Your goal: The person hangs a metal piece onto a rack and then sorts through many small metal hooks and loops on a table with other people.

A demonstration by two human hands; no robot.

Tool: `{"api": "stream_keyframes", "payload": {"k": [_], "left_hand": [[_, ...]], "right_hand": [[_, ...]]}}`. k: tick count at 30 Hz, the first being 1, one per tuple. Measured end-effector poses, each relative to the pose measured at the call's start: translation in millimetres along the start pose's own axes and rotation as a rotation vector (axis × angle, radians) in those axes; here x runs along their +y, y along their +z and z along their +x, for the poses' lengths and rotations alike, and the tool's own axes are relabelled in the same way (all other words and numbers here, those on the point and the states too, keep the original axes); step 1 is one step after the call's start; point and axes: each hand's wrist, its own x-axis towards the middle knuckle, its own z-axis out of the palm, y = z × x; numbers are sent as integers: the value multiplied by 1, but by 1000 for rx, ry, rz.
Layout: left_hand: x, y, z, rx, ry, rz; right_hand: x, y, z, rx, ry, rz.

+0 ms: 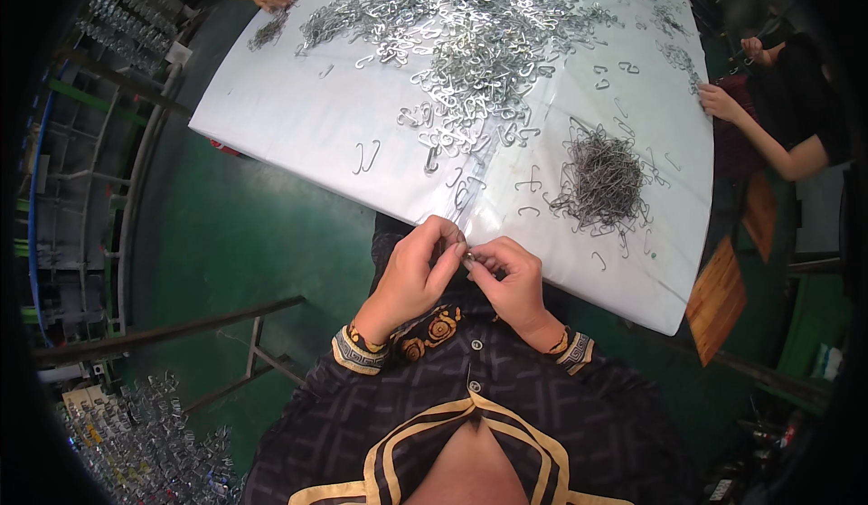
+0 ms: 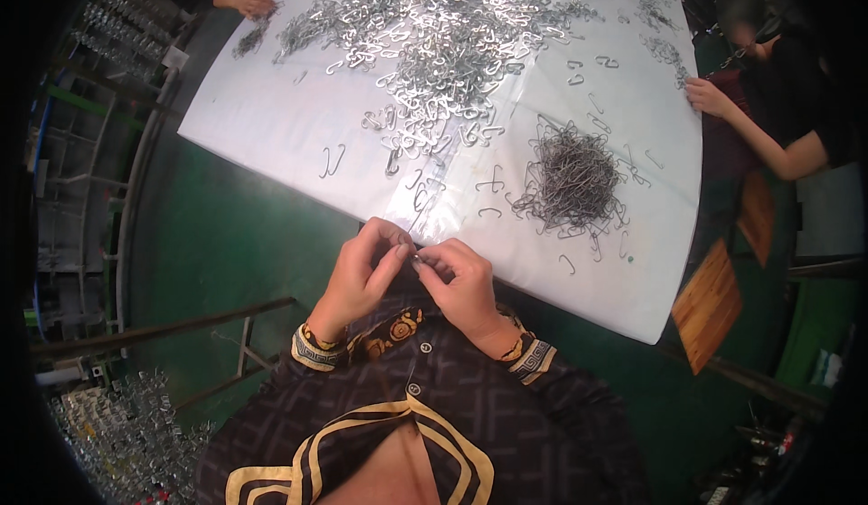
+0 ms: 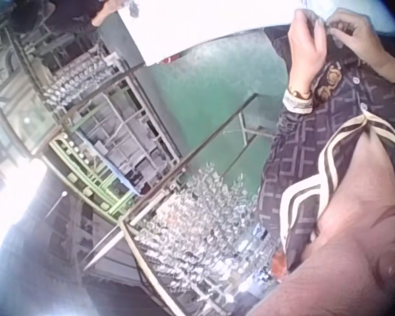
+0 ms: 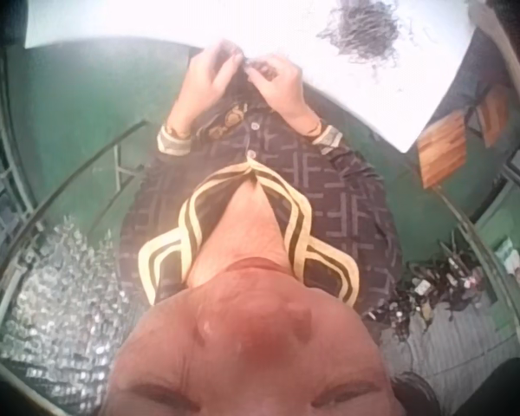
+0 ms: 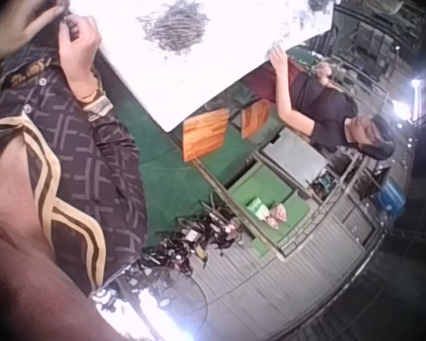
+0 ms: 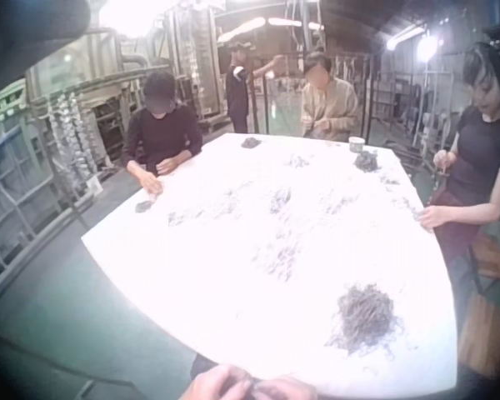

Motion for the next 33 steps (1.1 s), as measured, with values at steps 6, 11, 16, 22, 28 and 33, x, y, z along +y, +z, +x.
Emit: {"api": "stream_keyframes", "payload": {"k": [6,11,16,22,28,33], "left_hand": [[1,7,-4,110,165,31],[5,4,-6,118,213,117],[6,7,-11,152,175,15],[-1,1,-13,133,270,119],[-1,11,-11,87,227,95],[-7,21,-7,36,292,65]], "right_hand": [[-1,-4,4,-16,-68,-4],[10,-34,32,35,-244,-175],[46,-67,95,216,-212,-681],[74,-66,151,215,-139,-1007],[60,-74,160,107,-23,-937],[20,-78,120,100,82,-380]]}}
